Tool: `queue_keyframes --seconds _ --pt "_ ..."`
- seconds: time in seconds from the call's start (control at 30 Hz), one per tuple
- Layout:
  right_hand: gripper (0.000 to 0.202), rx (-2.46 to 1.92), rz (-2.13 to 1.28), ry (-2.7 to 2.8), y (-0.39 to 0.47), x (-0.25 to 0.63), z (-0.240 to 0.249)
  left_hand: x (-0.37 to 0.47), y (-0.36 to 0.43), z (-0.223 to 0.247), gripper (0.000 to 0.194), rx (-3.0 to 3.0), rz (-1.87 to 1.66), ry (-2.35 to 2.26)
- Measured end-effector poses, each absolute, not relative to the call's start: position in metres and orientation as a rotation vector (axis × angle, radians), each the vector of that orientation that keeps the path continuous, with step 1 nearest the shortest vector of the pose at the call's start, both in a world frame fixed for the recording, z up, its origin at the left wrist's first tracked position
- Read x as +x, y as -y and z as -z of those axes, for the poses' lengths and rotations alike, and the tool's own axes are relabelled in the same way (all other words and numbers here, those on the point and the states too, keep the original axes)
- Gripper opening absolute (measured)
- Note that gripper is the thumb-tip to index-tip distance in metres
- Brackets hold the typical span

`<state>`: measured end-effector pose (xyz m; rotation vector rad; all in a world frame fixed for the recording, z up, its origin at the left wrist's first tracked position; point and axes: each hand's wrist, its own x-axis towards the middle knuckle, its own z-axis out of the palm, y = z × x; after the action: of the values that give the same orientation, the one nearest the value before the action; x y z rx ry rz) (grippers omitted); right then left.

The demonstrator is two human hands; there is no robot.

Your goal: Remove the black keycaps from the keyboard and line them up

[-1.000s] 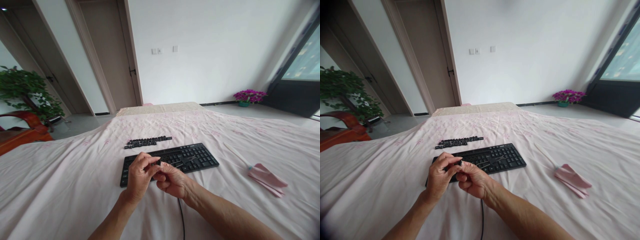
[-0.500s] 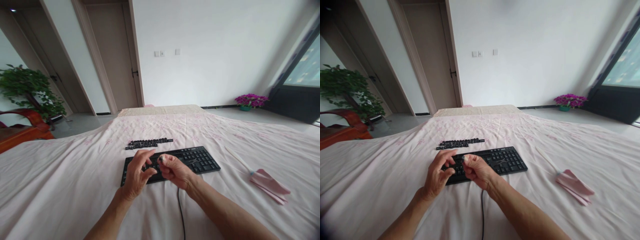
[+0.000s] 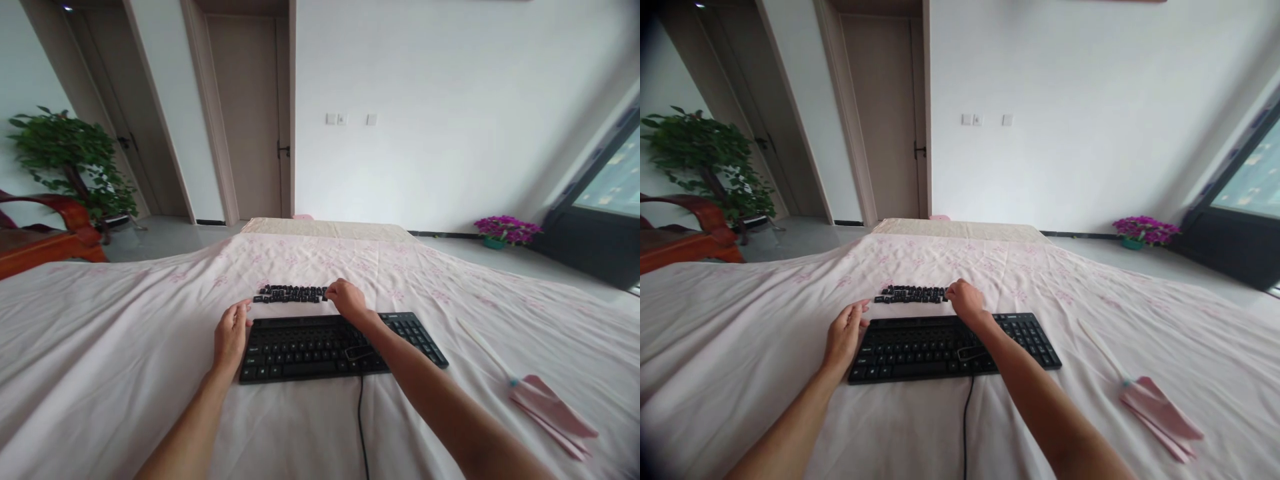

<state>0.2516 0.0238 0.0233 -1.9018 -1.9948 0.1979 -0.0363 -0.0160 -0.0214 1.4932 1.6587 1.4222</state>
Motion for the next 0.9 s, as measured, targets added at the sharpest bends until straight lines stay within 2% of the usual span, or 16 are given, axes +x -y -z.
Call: queue_keyframes --seconds 0.9 --pt "0.023 -1.943 -0.171 2.045 -0.039 0.243 -0.011 -0.037 0.010 0.027 0.047 1.450 -1.448 -1.612"
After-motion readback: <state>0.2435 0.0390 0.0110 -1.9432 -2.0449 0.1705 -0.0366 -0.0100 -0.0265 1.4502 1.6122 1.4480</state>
